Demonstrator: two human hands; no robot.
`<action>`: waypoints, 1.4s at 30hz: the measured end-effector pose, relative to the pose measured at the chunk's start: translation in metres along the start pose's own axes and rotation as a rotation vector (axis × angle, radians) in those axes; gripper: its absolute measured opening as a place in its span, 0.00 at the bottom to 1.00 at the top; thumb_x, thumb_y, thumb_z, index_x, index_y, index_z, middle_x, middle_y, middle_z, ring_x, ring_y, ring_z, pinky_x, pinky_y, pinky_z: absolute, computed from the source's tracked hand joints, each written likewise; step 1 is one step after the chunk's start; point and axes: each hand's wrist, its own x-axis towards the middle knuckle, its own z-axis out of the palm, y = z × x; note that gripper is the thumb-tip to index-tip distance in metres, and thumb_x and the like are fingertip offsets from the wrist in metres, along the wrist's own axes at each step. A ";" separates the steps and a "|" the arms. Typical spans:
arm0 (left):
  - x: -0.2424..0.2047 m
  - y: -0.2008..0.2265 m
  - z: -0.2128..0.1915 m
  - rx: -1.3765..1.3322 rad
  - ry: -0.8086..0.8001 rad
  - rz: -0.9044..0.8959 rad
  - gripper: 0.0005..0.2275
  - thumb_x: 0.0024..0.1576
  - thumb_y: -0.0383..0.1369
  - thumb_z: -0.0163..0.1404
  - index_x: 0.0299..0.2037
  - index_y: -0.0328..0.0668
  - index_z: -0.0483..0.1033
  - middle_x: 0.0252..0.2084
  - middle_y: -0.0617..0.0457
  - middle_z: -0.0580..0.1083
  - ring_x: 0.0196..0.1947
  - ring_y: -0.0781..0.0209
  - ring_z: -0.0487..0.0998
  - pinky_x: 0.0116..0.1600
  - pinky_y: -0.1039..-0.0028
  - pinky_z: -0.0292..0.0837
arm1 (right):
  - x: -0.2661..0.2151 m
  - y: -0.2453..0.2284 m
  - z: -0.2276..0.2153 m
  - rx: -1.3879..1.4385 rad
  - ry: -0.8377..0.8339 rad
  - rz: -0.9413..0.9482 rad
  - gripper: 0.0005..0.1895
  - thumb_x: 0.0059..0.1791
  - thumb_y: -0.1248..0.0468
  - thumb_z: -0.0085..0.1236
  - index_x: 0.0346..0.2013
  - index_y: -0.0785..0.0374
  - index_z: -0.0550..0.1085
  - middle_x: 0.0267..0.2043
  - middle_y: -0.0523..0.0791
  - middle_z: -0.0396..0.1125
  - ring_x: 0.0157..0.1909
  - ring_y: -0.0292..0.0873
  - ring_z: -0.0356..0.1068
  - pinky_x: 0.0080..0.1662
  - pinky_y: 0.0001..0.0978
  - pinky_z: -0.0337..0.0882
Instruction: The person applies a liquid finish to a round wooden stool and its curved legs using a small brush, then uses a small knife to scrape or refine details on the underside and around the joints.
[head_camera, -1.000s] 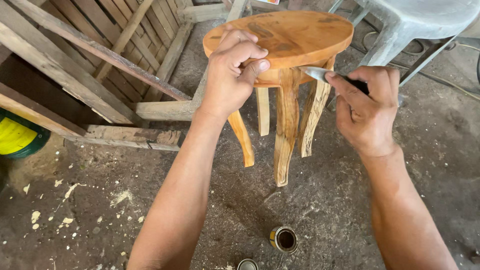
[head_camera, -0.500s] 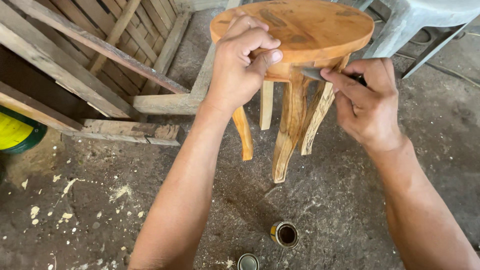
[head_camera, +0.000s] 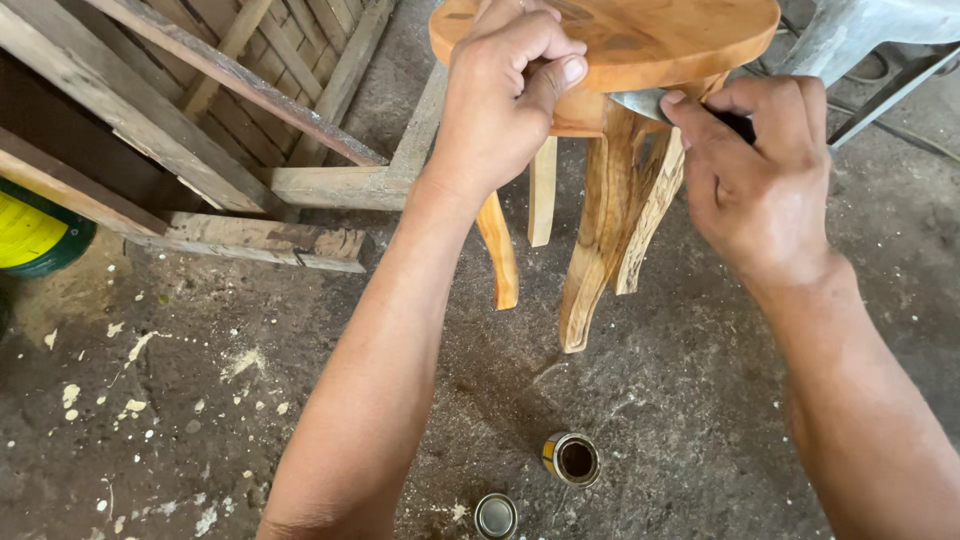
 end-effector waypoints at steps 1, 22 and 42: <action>0.000 0.000 0.000 0.012 0.004 0.001 0.06 0.58 0.20 0.60 0.37 0.35 0.74 0.43 0.51 0.74 0.47 0.57 0.77 0.49 0.69 0.74 | 0.002 0.000 0.001 -0.008 -0.001 -0.025 0.12 0.54 0.76 0.67 0.50 0.63 0.84 0.46 0.45 0.65 0.49 0.44 0.62 0.45 0.29 0.69; 0.000 -0.010 -0.004 -0.038 -0.008 -0.107 0.01 0.62 0.22 0.57 0.39 0.34 0.78 0.36 0.52 0.80 0.32 0.68 0.77 0.39 0.75 0.73 | 0.003 0.012 -0.004 0.003 -0.038 -0.078 0.15 0.53 0.78 0.64 0.51 0.62 0.84 0.48 0.46 0.63 0.53 0.44 0.60 0.49 0.30 0.66; -0.001 -0.009 -0.013 0.074 -0.004 -0.080 0.03 0.65 0.23 0.53 0.44 0.36 0.80 0.32 0.54 0.78 0.30 0.69 0.76 0.38 0.74 0.71 | 0.002 0.013 0.023 0.291 -0.018 0.106 0.13 0.54 0.80 0.60 0.49 0.65 0.84 0.47 0.48 0.65 0.51 0.45 0.61 0.44 0.32 0.65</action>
